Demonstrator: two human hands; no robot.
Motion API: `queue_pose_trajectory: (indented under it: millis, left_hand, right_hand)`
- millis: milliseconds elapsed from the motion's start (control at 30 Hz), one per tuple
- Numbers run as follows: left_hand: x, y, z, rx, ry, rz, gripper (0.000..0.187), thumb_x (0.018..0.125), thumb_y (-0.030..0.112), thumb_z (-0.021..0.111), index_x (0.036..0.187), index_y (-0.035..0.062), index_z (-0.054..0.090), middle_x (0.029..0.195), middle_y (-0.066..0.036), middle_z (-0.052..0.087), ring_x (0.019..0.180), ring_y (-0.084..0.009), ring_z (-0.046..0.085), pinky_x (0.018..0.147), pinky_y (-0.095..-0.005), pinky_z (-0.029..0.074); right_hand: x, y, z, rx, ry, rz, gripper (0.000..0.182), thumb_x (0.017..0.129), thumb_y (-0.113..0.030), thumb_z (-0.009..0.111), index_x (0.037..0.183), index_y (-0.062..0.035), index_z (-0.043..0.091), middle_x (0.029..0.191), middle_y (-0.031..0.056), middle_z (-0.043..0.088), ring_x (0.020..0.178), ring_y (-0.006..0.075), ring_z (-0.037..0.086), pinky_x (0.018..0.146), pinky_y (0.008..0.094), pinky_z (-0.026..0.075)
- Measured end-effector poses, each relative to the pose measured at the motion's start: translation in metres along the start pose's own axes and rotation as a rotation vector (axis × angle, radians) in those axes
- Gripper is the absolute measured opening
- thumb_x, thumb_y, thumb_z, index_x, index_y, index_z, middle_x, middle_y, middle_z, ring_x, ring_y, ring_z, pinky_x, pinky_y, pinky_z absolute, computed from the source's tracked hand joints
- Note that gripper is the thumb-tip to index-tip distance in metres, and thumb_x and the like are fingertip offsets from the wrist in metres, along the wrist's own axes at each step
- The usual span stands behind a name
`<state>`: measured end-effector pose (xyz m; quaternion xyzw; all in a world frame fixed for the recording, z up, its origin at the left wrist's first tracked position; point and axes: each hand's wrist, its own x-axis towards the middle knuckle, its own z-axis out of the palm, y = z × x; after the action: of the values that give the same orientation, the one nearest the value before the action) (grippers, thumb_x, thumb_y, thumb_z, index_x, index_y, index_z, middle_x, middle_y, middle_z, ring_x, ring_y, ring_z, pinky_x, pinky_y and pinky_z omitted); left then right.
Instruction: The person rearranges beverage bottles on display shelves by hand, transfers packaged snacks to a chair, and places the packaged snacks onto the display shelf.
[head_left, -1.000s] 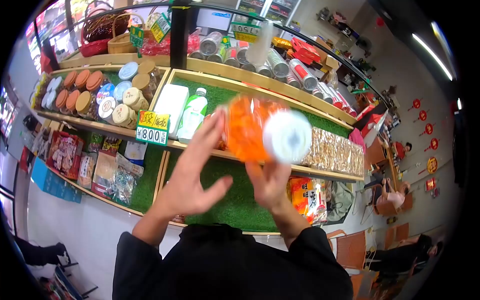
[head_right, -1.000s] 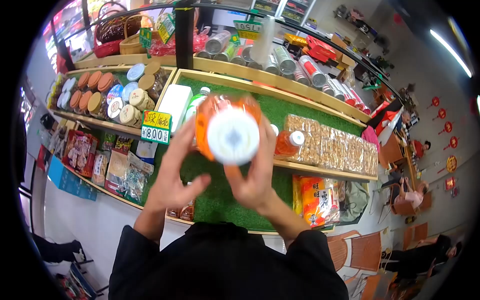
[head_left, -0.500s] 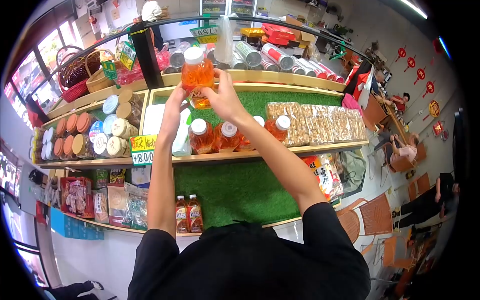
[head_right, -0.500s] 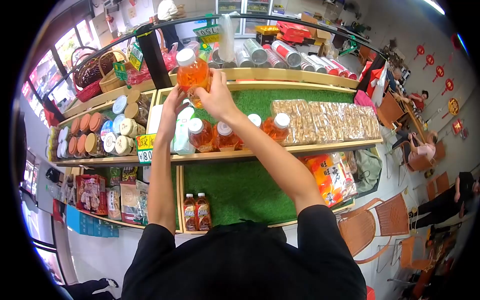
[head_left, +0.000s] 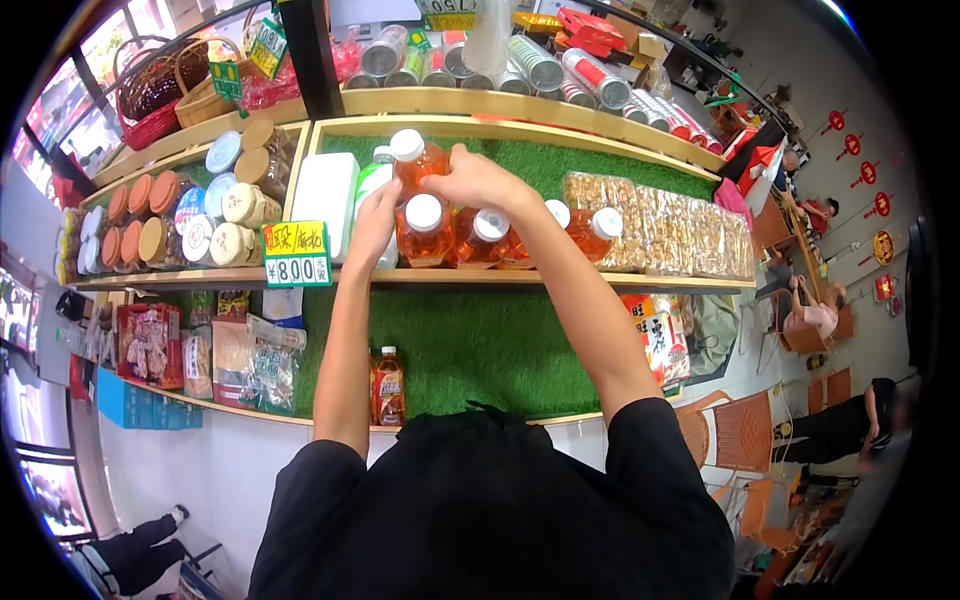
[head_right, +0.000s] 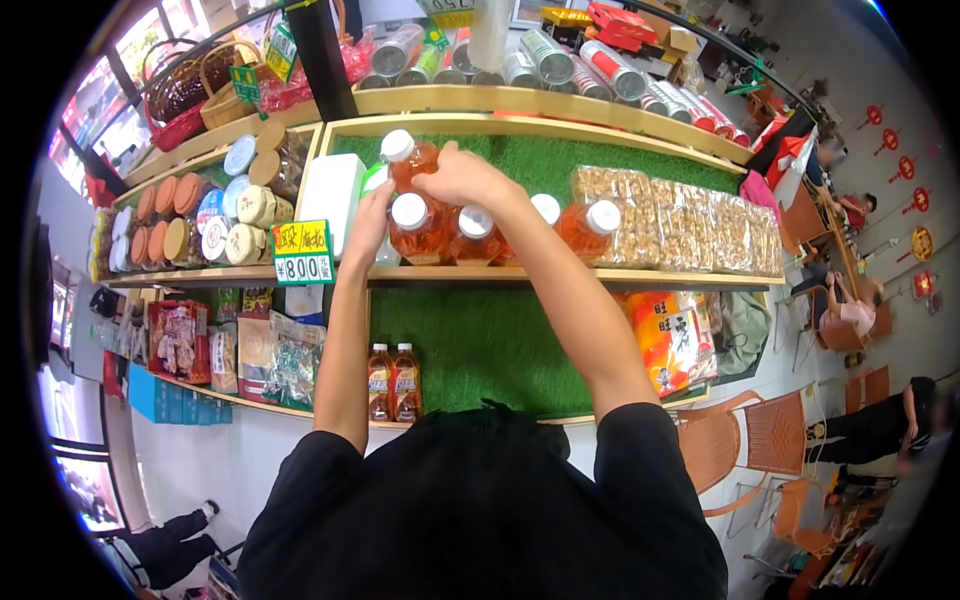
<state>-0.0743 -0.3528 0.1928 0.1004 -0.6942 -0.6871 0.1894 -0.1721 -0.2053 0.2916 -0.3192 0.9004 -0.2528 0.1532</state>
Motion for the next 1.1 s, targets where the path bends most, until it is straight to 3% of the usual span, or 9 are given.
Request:
queue_pose_trajectory:
  millis: [167,300,433,467,767,900,967,1033,1100]
  left_hand:
    - [-0.003,0.003,0.008,-0.018,0.027,0.059,0.044,0.095,0.027,0.052,0.117,-0.0098,0.056,0.108,-0.015,0.063,0.098,-0.0154,0.056,0.086,-0.0274,0.043]
    - [0.0,-0.003,0.006,-0.038,0.034,0.008,0.042,0.093,0.025,0.055,0.116,-0.0101,0.057,0.109,-0.015,0.063,0.099,-0.015,0.056,0.087,-0.028,0.043]
    - [0.003,-0.015,0.002,0.018,0.085,0.165,0.04,0.092,0.023,0.055,0.115,-0.0095,0.058,0.112,-0.018,0.061,0.101,-0.0193,0.058,0.088,-0.029,0.044]
    - [0.001,-0.012,0.0,0.074,0.088,0.239,0.039,0.091,0.022,0.055,0.115,-0.009,0.058,0.113,-0.018,0.06,0.101,-0.0211,0.058,0.088,-0.0295,0.044]
    - [-0.001,0.016,-0.017,0.282,-0.008,0.117,0.033,0.089,0.017,0.056,0.116,-0.0017,0.06,0.114,-0.014,0.06,0.098,-0.0222,0.06,0.081,-0.0311,0.05]
    - [0.03,0.027,-0.024,0.234,0.063,0.139,0.031,0.087,0.014,0.056,0.114,0.0006,0.059,0.108,-0.013,0.064,0.094,-0.0215,0.061,0.08,-0.0312,0.049]
    - [0.066,0.019,-0.03,0.285,0.051,0.266,0.033,0.087,0.017,0.056,0.115,-0.0007,0.058,0.107,-0.013,0.064,0.096,-0.0211,0.06,0.082,-0.0329,0.049]
    - [0.089,0.031,-0.026,0.456,-0.019,0.225,0.039,0.087,0.021,0.058,0.119,-0.0013,0.054,0.112,-0.014,0.061,0.1,-0.0214,0.059,0.084,-0.0333,0.048]
    - [0.121,0.017,-0.022,0.381,-0.224,0.161,0.048,0.087,0.026,0.06,0.125,-0.0004,0.049,0.117,-0.017,0.057,0.103,-0.0227,0.058,0.086,-0.0333,0.047]
  right_hand:
    - [-0.007,-0.009,-0.004,0.043,-0.004,-0.023,0.08,0.074,-0.04,0.063,0.135,0.0028,0.032,0.112,0.0301,0.058,0.108,0.0367,0.057,0.092,0.037,0.044]
    - [-0.003,-0.001,-0.003,0.144,0.029,-0.147,0.075,0.075,-0.036,0.067,0.133,0.0007,0.038,0.117,0.0231,0.059,0.11,0.0326,0.057,0.094,0.0363,0.043]
    - [-0.007,-0.007,-0.005,0.251,0.097,-0.162,0.071,0.073,-0.039,0.07,0.129,-0.0034,0.046,0.118,0.0202,0.06,0.111,0.0328,0.057,0.093,0.0364,0.044]
    - [-0.005,-0.006,-0.003,0.239,0.118,-0.162,0.069,0.073,-0.037,0.069,0.129,-0.0049,0.046,0.117,0.0209,0.06,0.11,0.0324,0.058,0.093,0.0368,0.044]
    - [-0.015,-0.01,-0.012,-0.02,0.012,-0.123,0.069,0.074,-0.041,0.065,0.13,-0.0049,0.045,0.11,0.0203,0.063,0.105,0.0336,0.059,0.091,0.0399,0.046]
    - [-0.041,-0.025,-0.005,-0.121,0.307,-0.221,0.064,0.08,-0.035,0.061,0.133,-0.0063,0.041,0.121,0.0222,0.055,0.11,0.0361,0.055,0.094,0.0415,0.044]
    - [-0.054,-0.036,0.006,-0.092,0.434,-0.329,0.058,0.083,-0.033,0.058,0.131,-0.0048,0.043,0.128,0.0256,0.046,0.117,0.0391,0.047,0.098,0.0437,0.04]
    - [-0.056,-0.038,0.025,-0.193,0.54,-0.45,0.058,0.083,-0.037,0.058,0.129,-0.0034,0.045,0.13,0.0294,0.042,0.12,0.043,0.043,0.1,0.0468,0.037]
    - [-0.054,-0.031,0.041,-0.332,0.65,-0.486,0.057,0.083,-0.04,0.056,0.125,-0.0017,0.049,0.131,0.029,0.041,0.121,0.0404,0.041,0.102,0.0473,0.033]
